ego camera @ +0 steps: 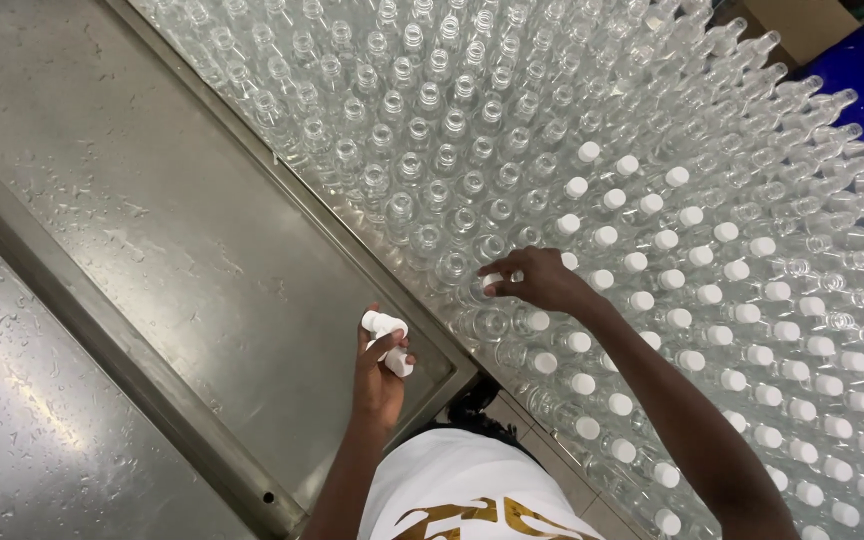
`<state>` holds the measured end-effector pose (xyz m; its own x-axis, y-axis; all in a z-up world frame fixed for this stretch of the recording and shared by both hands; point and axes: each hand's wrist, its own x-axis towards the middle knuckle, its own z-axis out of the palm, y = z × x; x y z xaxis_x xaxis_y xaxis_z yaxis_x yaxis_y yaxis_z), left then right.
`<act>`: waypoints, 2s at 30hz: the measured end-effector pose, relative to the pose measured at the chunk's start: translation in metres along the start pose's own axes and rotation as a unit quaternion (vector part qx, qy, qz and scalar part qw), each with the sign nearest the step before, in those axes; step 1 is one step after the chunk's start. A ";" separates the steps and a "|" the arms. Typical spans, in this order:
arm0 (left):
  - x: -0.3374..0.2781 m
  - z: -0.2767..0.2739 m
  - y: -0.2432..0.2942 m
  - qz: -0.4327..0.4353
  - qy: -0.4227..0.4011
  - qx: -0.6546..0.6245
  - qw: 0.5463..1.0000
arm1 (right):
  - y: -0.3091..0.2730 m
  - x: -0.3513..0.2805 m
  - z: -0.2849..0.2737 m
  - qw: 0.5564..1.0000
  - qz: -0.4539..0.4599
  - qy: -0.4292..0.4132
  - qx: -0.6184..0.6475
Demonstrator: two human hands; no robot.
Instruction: Placing plastic caps onto the openings of empty bottles arranged in a grid on a production table.
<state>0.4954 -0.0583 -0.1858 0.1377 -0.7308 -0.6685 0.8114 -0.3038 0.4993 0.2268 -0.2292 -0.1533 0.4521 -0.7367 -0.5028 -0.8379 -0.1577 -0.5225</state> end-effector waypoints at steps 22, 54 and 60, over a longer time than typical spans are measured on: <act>0.004 0.021 -0.007 -0.070 -0.061 -0.026 0.995 | -0.012 -0.009 0.016 0.995 -0.019 0.007 -0.099; 0.020 0.019 -0.033 -0.110 -0.053 -0.142 0.982 | -0.086 -0.112 0.098 0.920 -0.281 0.268 0.048; 0.022 0.010 -0.025 -0.069 -0.054 -0.124 0.988 | -0.012 -0.082 0.086 0.944 -0.197 0.264 0.021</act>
<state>0.4728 -0.0727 -0.2069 -0.0351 -0.7580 -0.6514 0.9343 -0.2563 0.2479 0.2262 -0.1105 -0.1647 0.5008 -0.8535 0.1439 -0.6186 -0.4692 -0.6303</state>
